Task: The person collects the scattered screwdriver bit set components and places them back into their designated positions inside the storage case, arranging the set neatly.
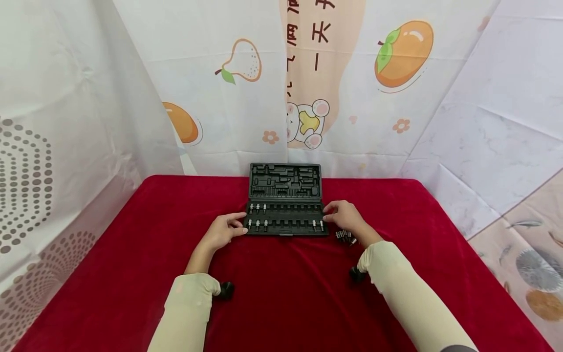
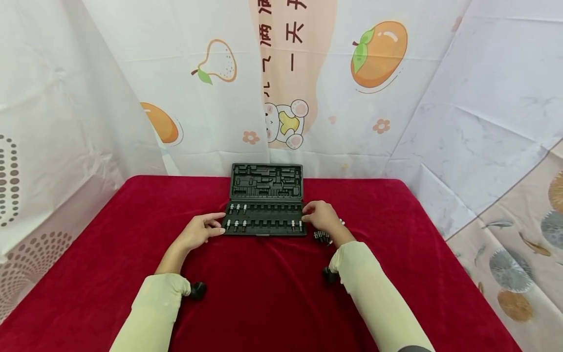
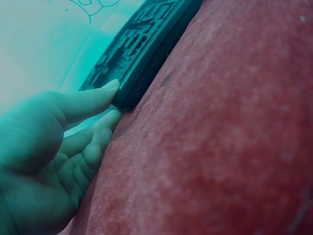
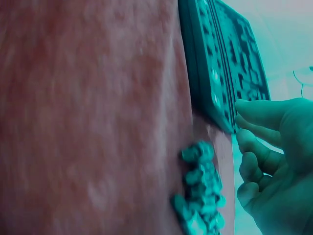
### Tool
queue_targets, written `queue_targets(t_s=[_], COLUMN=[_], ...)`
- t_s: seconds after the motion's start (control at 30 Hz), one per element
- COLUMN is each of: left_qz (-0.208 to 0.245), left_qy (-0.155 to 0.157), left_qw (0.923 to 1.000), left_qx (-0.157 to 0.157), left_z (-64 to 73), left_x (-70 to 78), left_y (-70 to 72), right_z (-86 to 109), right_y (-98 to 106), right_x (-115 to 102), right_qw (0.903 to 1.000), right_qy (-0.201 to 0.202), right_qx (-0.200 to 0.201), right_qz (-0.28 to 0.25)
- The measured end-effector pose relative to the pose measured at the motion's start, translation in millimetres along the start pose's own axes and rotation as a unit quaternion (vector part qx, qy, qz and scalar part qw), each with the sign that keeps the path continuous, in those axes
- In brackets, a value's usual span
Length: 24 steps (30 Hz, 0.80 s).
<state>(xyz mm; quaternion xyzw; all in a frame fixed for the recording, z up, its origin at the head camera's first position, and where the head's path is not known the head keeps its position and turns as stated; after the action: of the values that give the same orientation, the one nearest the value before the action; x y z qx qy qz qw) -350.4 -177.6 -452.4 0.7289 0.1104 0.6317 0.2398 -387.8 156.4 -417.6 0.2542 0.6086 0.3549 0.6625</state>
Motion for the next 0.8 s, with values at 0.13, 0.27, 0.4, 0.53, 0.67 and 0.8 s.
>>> queue_targets(t_s=[0.13, 0.27, 0.4, 0.53, 0.67, 0.8], left_qz=[-0.001, 0.000, -0.001, -0.001, -0.002, 0.000], left_qy=[0.002, 0.004, 0.005, 0.006, 0.002, -0.004], left_qw=[1.0000, 1.0000, 1.0000, 1.0000, 1.0000, 1.0000], left_qx=[0.000, -0.001, 0.000, -0.001, -0.002, -0.001], left_z=[-0.1, -0.3, -0.4, -0.2, -0.2, 0.1], left_x=[-0.5, -1.1, -2.0, -2.2, -1.1, 0.9], left_y=[0.6, 1.1, 1.6, 1.3, 0.7, 0.3], right_z=[-0.4, 0.2, 0.7, 0.8, 1.7, 3.5], right_y=[9, 15, 18, 20, 21, 21], right_x=[10, 21, 27, 30, 34, 37], right_qw=[1.0000, 0.9999, 0.9994, 0.9983, 0.9968, 0.9936], right_qy=[-0.003, -0.015, -0.017, -0.014, -0.018, -0.031], right_qx=[0.002, -0.001, -0.004, -0.007, -0.018, -0.024], right_qz=[0.002, 0.007, 0.028, 0.056, 0.076, 0.106])
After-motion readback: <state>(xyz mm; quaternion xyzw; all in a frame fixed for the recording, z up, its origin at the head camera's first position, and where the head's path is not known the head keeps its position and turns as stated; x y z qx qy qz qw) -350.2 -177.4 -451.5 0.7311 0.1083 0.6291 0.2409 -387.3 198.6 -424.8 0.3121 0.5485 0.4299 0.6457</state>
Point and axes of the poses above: each hand's wrist, its own z-axis away from the middle knuckle, its own y-axis out of the back of the hand, x = y × z, the point moved 9 cm from there along -z, towards the middle knuckle, and after that the axes turned 9 degrees about -y, right-handed, at the moved point
